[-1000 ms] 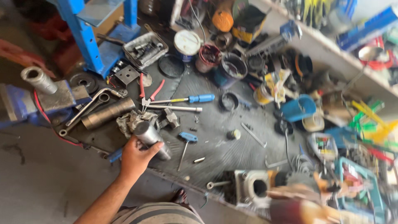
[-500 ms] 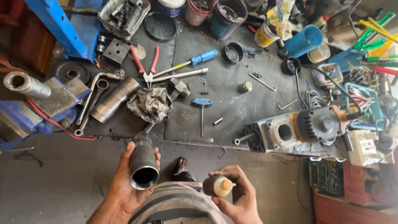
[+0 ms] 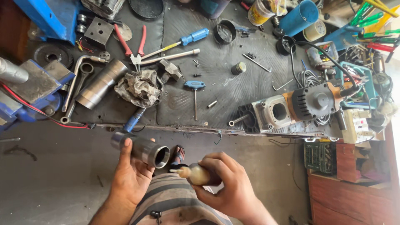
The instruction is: The person applies grease to a metal piston and to the inside of the demolition hammer cylinder, then inserts the piston into the cylinder. They use a metal sleeve to press the piston fully into the housing, then hold the tool between their legs and work on its lower end by hand.
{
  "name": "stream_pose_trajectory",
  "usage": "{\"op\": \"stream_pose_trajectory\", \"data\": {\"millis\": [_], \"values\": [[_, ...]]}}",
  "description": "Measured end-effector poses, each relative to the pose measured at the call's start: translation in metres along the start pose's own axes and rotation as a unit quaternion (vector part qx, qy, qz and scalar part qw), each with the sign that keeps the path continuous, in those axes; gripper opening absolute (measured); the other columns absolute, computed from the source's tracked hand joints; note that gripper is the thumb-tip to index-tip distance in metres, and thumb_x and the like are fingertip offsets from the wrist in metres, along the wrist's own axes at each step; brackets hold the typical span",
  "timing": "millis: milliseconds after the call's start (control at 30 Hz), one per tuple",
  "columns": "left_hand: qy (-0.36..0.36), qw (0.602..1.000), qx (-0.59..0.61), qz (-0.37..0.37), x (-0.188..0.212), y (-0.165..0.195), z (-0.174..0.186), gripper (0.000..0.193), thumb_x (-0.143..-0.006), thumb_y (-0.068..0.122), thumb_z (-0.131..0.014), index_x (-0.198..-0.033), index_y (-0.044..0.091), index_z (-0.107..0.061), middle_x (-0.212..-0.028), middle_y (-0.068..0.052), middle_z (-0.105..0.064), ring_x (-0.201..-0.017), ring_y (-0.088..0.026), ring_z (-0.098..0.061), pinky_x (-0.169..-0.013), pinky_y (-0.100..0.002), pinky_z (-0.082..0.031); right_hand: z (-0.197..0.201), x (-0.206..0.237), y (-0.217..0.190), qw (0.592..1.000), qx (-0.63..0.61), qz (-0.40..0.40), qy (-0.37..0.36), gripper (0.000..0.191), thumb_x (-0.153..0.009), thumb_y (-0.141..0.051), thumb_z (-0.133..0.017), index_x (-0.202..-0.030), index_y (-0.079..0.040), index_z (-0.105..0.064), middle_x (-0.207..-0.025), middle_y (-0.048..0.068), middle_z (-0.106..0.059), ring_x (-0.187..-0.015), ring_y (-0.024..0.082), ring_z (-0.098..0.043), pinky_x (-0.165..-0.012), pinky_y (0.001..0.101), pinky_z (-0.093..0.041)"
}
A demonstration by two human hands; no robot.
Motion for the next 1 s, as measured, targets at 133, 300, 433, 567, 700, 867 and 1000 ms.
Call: {"op": "stream_pose_trajectory", "data": {"millis": [133,300,433,567,700,867,1000], "values": [[-0.018,0.996,-0.051,-0.069,0.003,0.000,0.014,0.037,-0.095,0.036,-0.071,-0.122,0.012,-0.064,-0.119,-0.010,-0.073,-0.098,-0.018,-0.072,-0.080,-0.035,-0.059,0.000,-0.009,-0.015,0.993,0.077,0.092,0.017,0.046,-0.068,-0.015,-0.087,-0.109,-0.005,-0.067,-0.106,0.010,-0.069,-0.089,0.028,-0.071,-0.074,0.0383,-0.058],[-0.005,0.998,-0.040,-0.048,0.010,-0.002,0.023,0.039,-0.096,0.038,-0.069,-0.122,0.009,-0.064,-0.121,-0.013,-0.073,-0.103,-0.020,-0.072,-0.086,-0.035,-0.059,-0.007,-0.005,-0.007,0.993,0.090,0.076,-0.008,0.045,-0.071,-0.017,-0.087,-0.110,-0.007,-0.067,-0.107,0.009,-0.069,-0.091,0.029,-0.070,-0.075,0.0395,-0.057],[-0.024,0.998,-0.036,-0.043,0.012,-0.004,0.022,0.040,-0.098,0.039,-0.069,-0.125,0.010,-0.064,-0.123,-0.013,-0.073,-0.103,-0.020,-0.071,-0.083,-0.036,-0.058,-0.012,-0.001,-0.007,0.990,0.092,0.104,-0.007,0.045,-0.073,-0.018,-0.086,-0.113,-0.008,-0.068,-0.106,0.007,-0.068,-0.093,0.027,-0.068,-0.076,0.0399,-0.056],[-0.019,0.998,-0.042,-0.039,0.012,-0.012,0.024,0.041,-0.098,0.041,-0.067,-0.123,0.009,-0.064,-0.122,-0.012,-0.072,-0.104,-0.020,-0.071,-0.086,-0.037,-0.059,-0.012,-0.003,-0.009,0.987,0.109,0.115,-0.008,0.042,-0.073,-0.018,-0.085,-0.112,-0.009,-0.071,-0.103,0.004,-0.068,-0.090,0.024,-0.067,-0.075,0.0394,-0.055],[-0.002,0.999,-0.044,-0.026,0.012,-0.019,0.027,0.039,-0.100,0.041,-0.066,-0.122,0.009,-0.063,-0.121,-0.011,-0.072,-0.106,-0.020,-0.071,-0.087,-0.036,-0.058,-0.011,-0.002,-0.011,0.978,0.147,0.145,-0.005,0.035,-0.073,-0.020,-0.084,-0.106,-0.016,-0.076,-0.100,0.001,-0.068,-0.087,0.023,-0.067,-0.071,0.0386,-0.054],[-0.005,0.997,-0.067,-0.024,0.011,-0.023,0.027,0.040,-0.099,0.042,-0.066,-0.122,0.010,-0.064,-0.120,-0.011,-0.073,-0.105,-0.020,-0.071,-0.086,-0.036,-0.058,-0.008,0.003,-0.005,0.988,0.111,0.104,0.034,0.033,-0.073,-0.023,-0.083,-0.103,-0.013,-0.074,-0.094,0.002,-0.067,-0.081,0.024,-0.068,-0.069,0.0382,-0.054],[-0.007,0.997,-0.076,-0.025,0.010,-0.025,0.027,0.038,-0.099,0.041,-0.067,-0.122,0.010,-0.064,-0.120,-0.012,-0.073,-0.104,-0.020,-0.071,-0.086,-0.036,-0.057,-0.007,0.009,0.001,0.988,0.137,0.063,0.030,0.032,-0.070,-0.025,-0.085,-0.097,-0.012,-0.074,-0.083,0.003,-0.062,-0.072,0.026,-0.064,-0.063,0.0396,-0.053]]}}
Point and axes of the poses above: each hand's wrist, its own x-axis away from the middle knuckle, its own z-axis out of the back of the hand, y = z × x, the point moved 6 cm from there along -x, towards the middle knuckle
